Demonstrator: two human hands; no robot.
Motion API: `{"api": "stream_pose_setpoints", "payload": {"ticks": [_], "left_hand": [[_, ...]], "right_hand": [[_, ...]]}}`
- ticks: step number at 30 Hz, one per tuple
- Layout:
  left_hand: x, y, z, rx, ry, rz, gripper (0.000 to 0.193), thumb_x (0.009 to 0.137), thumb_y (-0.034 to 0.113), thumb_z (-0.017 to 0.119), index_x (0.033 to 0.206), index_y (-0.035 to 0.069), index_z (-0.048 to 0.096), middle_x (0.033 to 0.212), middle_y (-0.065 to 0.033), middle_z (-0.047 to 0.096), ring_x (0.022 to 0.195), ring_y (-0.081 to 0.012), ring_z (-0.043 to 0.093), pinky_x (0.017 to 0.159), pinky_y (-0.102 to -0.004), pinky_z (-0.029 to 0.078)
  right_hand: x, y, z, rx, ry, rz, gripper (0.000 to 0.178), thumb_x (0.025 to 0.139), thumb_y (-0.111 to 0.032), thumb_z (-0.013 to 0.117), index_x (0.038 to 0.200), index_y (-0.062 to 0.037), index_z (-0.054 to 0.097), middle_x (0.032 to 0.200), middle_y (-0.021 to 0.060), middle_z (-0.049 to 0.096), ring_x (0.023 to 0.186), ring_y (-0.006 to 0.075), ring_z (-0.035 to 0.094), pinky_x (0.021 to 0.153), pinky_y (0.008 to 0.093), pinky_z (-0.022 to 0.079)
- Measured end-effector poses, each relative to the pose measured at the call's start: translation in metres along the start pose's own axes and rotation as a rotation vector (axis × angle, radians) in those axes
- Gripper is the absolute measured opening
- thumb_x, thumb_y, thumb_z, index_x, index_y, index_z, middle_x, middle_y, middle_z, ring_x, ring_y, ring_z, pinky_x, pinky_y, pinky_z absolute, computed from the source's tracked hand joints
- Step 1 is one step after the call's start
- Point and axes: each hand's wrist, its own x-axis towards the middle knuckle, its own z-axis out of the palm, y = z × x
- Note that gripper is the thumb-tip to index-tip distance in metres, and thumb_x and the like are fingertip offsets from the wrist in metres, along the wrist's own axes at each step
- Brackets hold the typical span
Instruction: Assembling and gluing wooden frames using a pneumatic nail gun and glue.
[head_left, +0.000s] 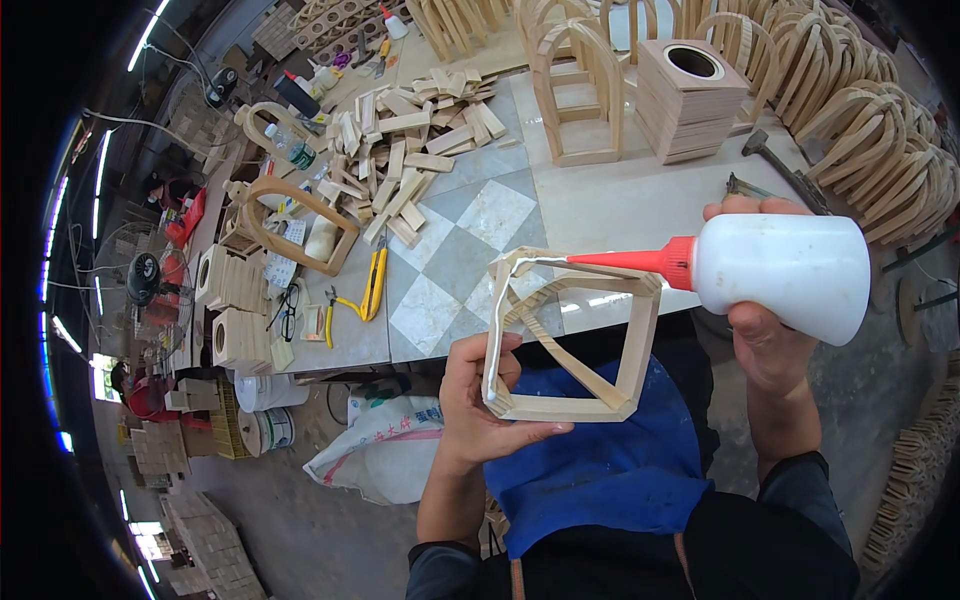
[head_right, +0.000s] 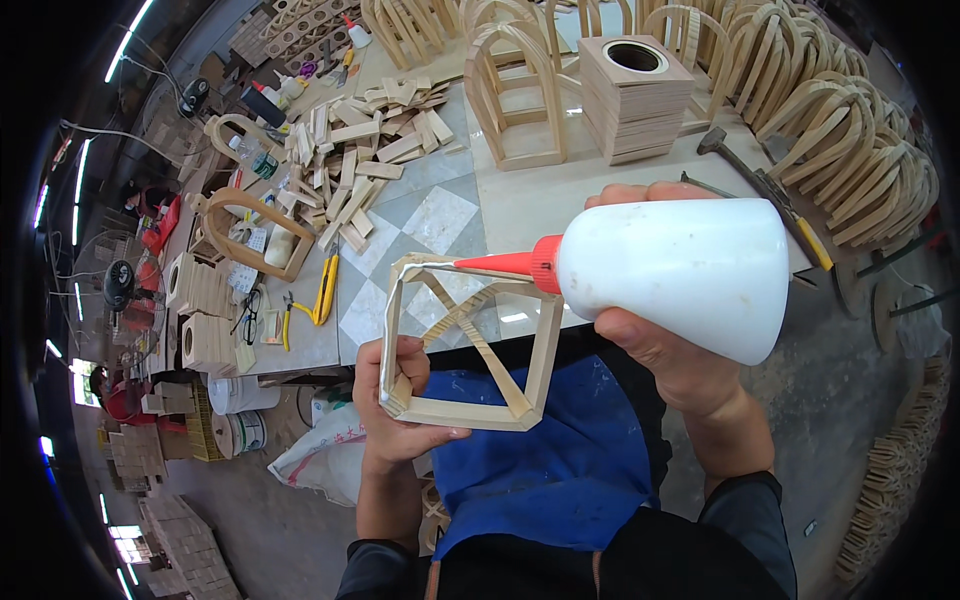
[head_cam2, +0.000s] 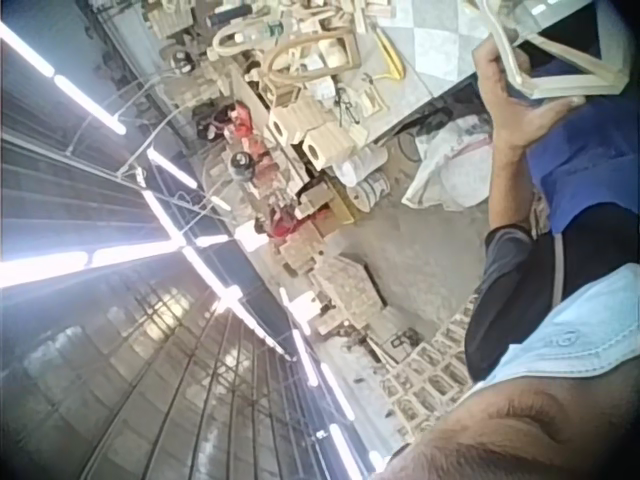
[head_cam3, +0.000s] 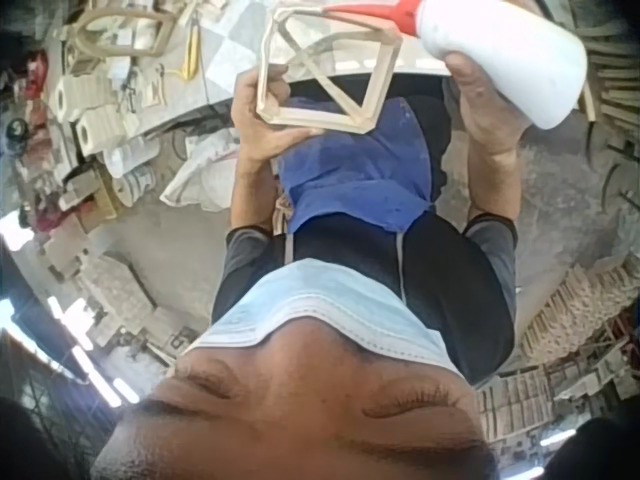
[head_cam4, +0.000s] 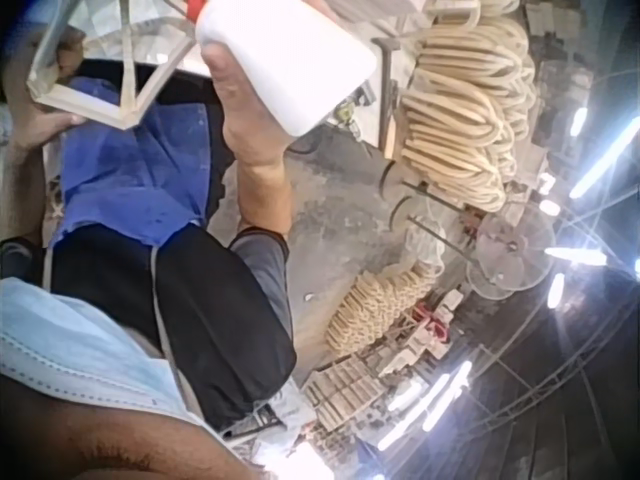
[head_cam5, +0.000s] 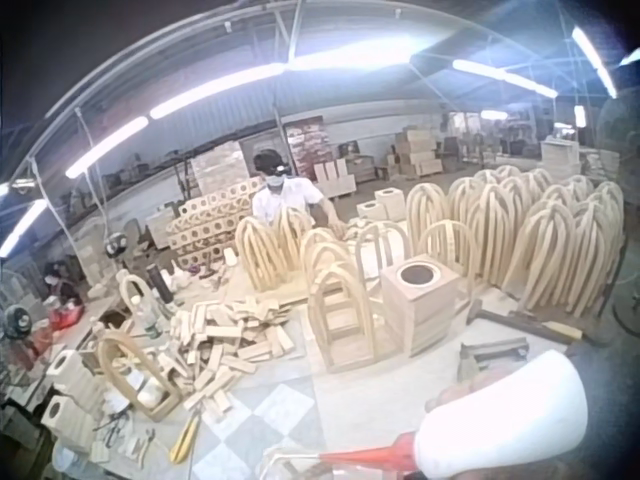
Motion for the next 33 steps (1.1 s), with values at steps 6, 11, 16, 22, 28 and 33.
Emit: {"api": "stream_pose_setpoints", "payload": {"ticks": [6,11,16,22,28,33], "left_hand": [[0.000,-0.003,-0.002,0.009,0.013,0.034,0.097,0.057,0.013,0.106,0.137,0.001,0.053,0.080,0.0054,0.047,0.066,-0.0063,0.039,0.059,-0.0195,0.035],[-0.001,-0.003,-0.004,0.028,0.032,0.036,0.098,0.056,0.016,0.107,0.136,0.001,0.052,0.078,0.0058,0.046,0.065,-0.0061,0.038,0.058,-0.0194,0.033],[-0.002,-0.007,-0.006,0.015,0.049,0.035,0.098,0.055,0.018,0.107,0.134,0.001,0.051,0.077,0.0060,0.045,0.064,-0.0060,0.038,0.057,-0.0193,0.031],[-0.003,-0.008,-0.006,0.011,0.078,0.038,0.098,0.055,0.019,0.108,0.133,0.001,0.051,0.075,0.0064,0.044,0.064,-0.0059,0.037,0.057,-0.0193,0.030],[-0.004,-0.011,-0.007,0.012,0.113,0.034,0.099,0.054,0.022,0.108,0.133,0.002,0.051,0.075,0.0068,0.042,0.063,-0.0060,0.036,0.058,-0.0191,0.030],[-0.005,-0.013,-0.006,0.001,0.126,0.039,0.099,0.055,0.024,0.108,0.132,0.002,0.051,0.074,0.0073,0.041,0.064,-0.0061,0.036,0.059,-0.0193,0.030]], "right_hand": [[-0.005,0.000,-0.010,-0.044,0.026,0.018,0.084,0.084,-0.039,0.089,0.149,-0.0062,0.046,0.135,0.0183,0.059,0.124,0.0376,0.061,0.103,0.0493,0.050],[-0.007,-0.006,-0.019,-0.085,0.018,0.039,0.085,0.085,-0.041,0.088,0.148,-0.0043,0.046,0.133,0.0197,0.061,0.123,0.0375,0.062,0.102,0.0485,0.051],[-0.012,-0.008,-0.024,-0.096,0.054,0.052,0.085,0.085,-0.042,0.088,0.147,-0.0024,0.046,0.132,0.0203,0.062,0.124,0.0374,0.062,0.102,0.0481,0.051],[-0.018,-0.006,-0.031,-0.095,0.106,0.041,0.087,0.084,-0.045,0.089,0.146,-0.0018,0.047,0.131,0.0198,0.062,0.123,0.0368,0.062,0.102,0.0477,0.051],[-0.019,-0.009,-0.032,-0.058,0.173,0.028,0.088,0.072,-0.036,0.097,0.140,0.0011,0.054,0.127,0.0206,0.070,0.110,0.0320,0.072,0.097,0.0432,0.061],[-0.026,-0.010,-0.034,-0.106,0.138,0.064,0.091,0.081,-0.051,0.089,0.147,-0.0037,0.048,0.133,0.0186,0.062,0.124,0.0375,0.062,0.104,0.0504,0.050]]}}
